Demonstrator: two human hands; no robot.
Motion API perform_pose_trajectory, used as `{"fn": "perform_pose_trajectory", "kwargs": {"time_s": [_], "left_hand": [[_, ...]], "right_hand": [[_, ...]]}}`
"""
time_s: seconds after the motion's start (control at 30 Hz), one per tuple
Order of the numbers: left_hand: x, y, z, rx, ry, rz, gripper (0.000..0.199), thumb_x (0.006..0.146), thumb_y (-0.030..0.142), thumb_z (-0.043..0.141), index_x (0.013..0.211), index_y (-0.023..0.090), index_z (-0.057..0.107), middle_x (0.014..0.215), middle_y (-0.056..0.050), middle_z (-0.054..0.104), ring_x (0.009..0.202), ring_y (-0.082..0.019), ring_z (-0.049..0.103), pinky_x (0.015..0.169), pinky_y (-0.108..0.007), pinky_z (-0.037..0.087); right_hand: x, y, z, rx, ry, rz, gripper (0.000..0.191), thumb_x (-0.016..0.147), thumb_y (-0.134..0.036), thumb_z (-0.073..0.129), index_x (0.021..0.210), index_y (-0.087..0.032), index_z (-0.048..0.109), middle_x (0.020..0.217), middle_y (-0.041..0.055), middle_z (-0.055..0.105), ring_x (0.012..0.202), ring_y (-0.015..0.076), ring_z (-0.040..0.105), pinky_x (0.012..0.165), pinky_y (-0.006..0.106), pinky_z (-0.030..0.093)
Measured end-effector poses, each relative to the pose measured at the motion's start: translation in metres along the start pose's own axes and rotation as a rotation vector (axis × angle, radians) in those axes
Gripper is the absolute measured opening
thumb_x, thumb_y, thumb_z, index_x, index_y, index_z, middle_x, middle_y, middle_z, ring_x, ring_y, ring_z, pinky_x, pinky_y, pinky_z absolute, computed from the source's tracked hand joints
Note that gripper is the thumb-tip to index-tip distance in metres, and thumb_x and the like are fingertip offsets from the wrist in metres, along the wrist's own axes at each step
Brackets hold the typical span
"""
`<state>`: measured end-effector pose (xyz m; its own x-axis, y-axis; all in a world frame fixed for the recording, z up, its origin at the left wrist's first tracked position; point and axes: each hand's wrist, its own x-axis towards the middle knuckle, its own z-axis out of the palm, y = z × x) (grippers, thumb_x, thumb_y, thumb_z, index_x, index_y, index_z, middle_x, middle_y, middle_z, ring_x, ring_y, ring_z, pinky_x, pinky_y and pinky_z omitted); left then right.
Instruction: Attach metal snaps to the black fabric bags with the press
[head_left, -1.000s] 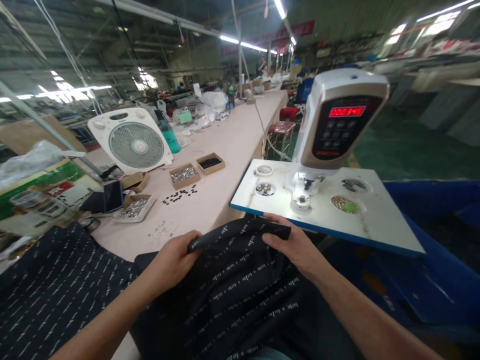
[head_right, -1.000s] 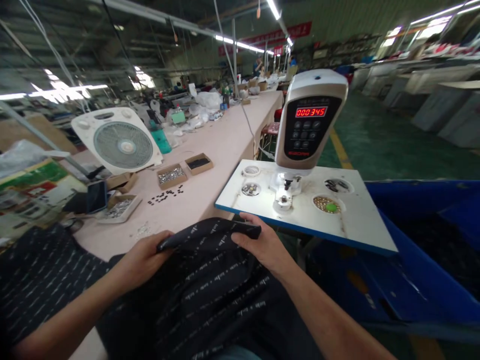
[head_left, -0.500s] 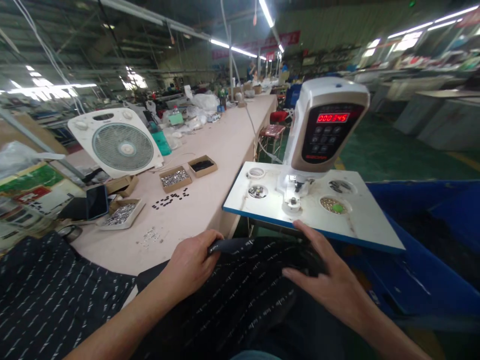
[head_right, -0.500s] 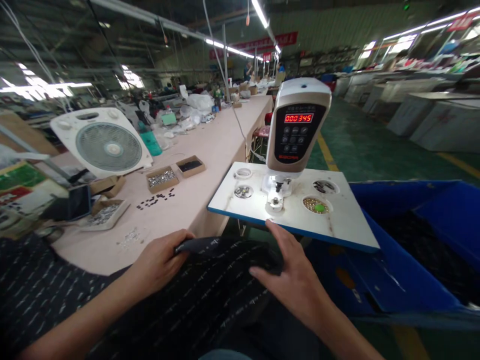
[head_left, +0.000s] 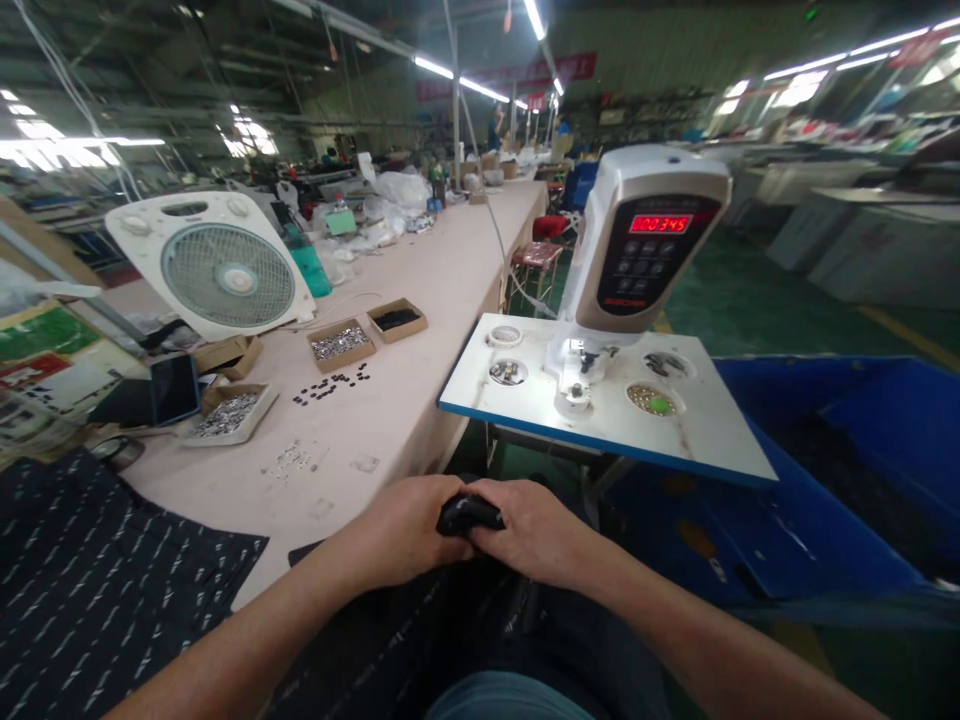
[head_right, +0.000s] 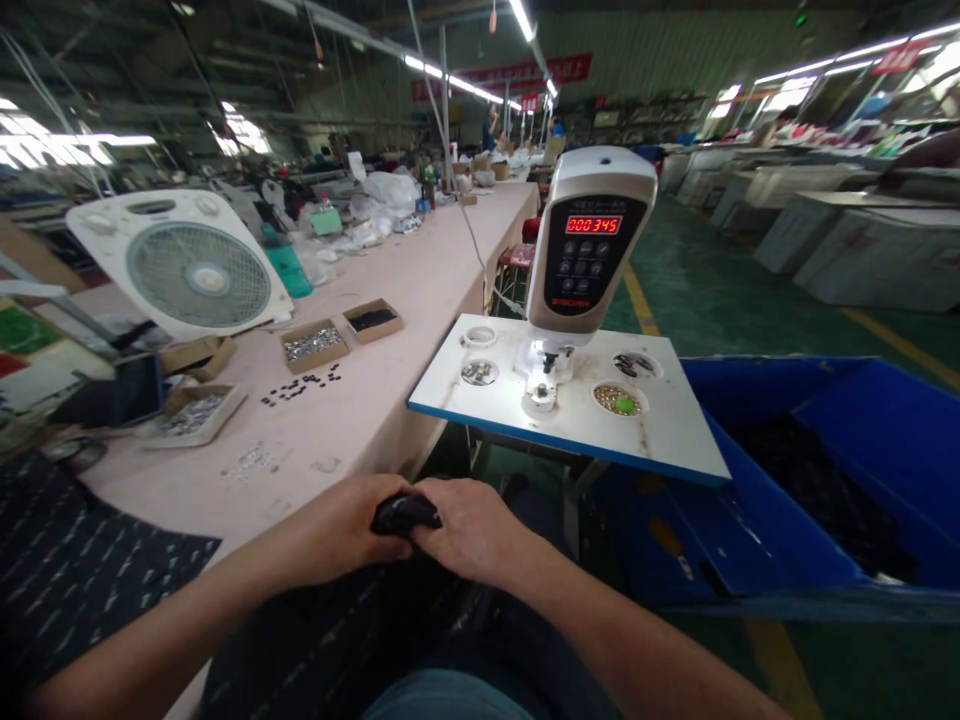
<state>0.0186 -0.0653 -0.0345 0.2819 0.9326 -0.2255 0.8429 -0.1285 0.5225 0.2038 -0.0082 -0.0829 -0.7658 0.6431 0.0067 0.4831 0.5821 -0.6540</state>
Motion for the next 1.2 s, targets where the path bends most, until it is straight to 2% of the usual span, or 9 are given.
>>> {"fn": "perform_pose_trajectory", "kwargs": {"time_s": [0.07, 0.1, 0.27, 0.37, 0.6, 0.73, 0.83, 1.0, 1.2], "left_hand": [[-0.002, -0.006, 0.003, 0.167, -0.045, -0.015, 0.016, 0.076, 0.024, 0.066, 0.092, 0.024, 0.068, 0.092, -0.003, 0.074, 0.087, -0.028, 0.069, 0.071, -0.033, 0.046], [-0.002, -0.009, 0.005, 0.233, -0.064, -0.017, 0.013, 0.079, 0.023, 0.062, 0.089, 0.023, 0.068, 0.09, -0.005, 0.074, 0.085, -0.028, 0.069, 0.069, -0.034, 0.046], [0.006, -0.021, 0.015, 0.326, -0.039, 0.024, 0.022, 0.079, 0.012, 0.048, 0.086, 0.02, 0.067, 0.089, -0.01, 0.072, 0.086, -0.028, 0.067, 0.073, -0.035, 0.045], [0.01, -0.023, 0.019, 0.121, 0.0, 0.041, 0.022, 0.077, 0.011, 0.048, 0.088, 0.019, 0.065, 0.091, -0.008, 0.071, 0.086, -0.025, 0.066, 0.074, -0.033, 0.045], [0.013, -0.021, 0.031, -0.384, -0.017, 0.028, 0.015, 0.08, 0.017, 0.048, 0.085, 0.017, 0.063, 0.084, -0.001, 0.066, 0.079, -0.017, 0.058, 0.071, -0.027, 0.04], [0.013, -0.031, 0.039, -0.579, -0.111, -0.054, 0.014, 0.081, 0.025, 0.053, 0.08, 0.015, 0.063, 0.072, 0.001, 0.057, 0.068, -0.013, 0.049, 0.064, -0.026, 0.035], [0.008, -0.036, 0.044, -0.862, -0.196, -0.131, 0.02, 0.082, 0.034, 0.062, 0.079, 0.013, 0.064, 0.068, 0.003, 0.054, 0.063, -0.011, 0.044, 0.062, -0.024, 0.033], [0.0, -0.031, 0.045, -1.291, -0.242, -0.259, 0.031, 0.075, 0.038, 0.079, 0.092, 0.013, 0.074, 0.081, -0.002, 0.069, 0.069, -0.011, 0.057, 0.07, -0.021, 0.042], [0.0, -0.037, 0.048, -1.458, -0.251, -0.285, 0.035, 0.078, 0.034, 0.08, 0.107, 0.014, 0.075, 0.086, -0.006, 0.075, 0.073, -0.011, 0.065, 0.073, -0.02, 0.048]], "right_hand": [[0.0, -0.004, -0.007, -0.09, -0.085, -0.03, 0.011, 0.083, -0.022, 0.062, 0.082, -0.019, 0.072, 0.083, 0.0037, 0.074, 0.079, 0.0202, 0.068, 0.068, 0.026, 0.043], [-0.001, -0.006, -0.01, -0.119, -0.118, -0.035, 0.014, 0.084, -0.022, 0.061, 0.073, -0.019, 0.069, 0.076, 0.0031, 0.072, 0.073, 0.0187, 0.066, 0.064, 0.025, 0.04], [-0.001, -0.005, -0.017, -0.03, -0.147, -0.004, 0.015, 0.083, -0.02, 0.06, 0.068, -0.018, 0.062, 0.069, -0.0005, 0.065, 0.065, 0.0133, 0.057, 0.059, 0.023, 0.033], [-0.007, 0.004, -0.016, 0.022, -0.094, 0.022, 0.006, 0.079, -0.015, 0.062, 0.074, -0.018, 0.061, 0.072, -0.0019, 0.064, 0.069, 0.0128, 0.058, 0.062, 0.022, 0.033], [-0.022, 0.008, -0.016, 0.086, -0.05, 0.027, 0.011, 0.079, -0.009, 0.058, 0.082, -0.019, 0.061, 0.077, -0.0022, 0.066, 0.072, 0.0136, 0.06, 0.065, 0.023, 0.036], [-0.023, 0.003, -0.019, 0.246, -0.035, 0.054, 0.032, 0.076, -0.008, 0.061, 0.105, -0.022, 0.067, 0.095, -0.0011, 0.071, 0.087, 0.0158, 0.064, 0.075, 0.024, 0.043], [-0.022, 0.002, -0.023, 0.44, -0.09, 0.092, 0.048, 0.078, -0.013, 0.065, 0.125, -0.023, 0.062, 0.107, 0.0007, 0.072, 0.092, 0.0169, 0.066, 0.081, 0.025, 0.047], [-0.018, 0.008, -0.025, 0.664, -0.189, 0.123, 0.05, 0.081, -0.019, 0.069, 0.13, -0.022, 0.059, 0.107, 0.0018, 0.073, 0.095, 0.0177, 0.067, 0.082, 0.026, 0.049], [-0.015, 0.01, -0.02, 0.664, -0.138, 0.146, 0.055, 0.08, -0.021, 0.072, 0.133, -0.022, 0.057, 0.111, 0.0025, 0.072, 0.1, 0.0195, 0.068, 0.088, 0.029, 0.05]]}}
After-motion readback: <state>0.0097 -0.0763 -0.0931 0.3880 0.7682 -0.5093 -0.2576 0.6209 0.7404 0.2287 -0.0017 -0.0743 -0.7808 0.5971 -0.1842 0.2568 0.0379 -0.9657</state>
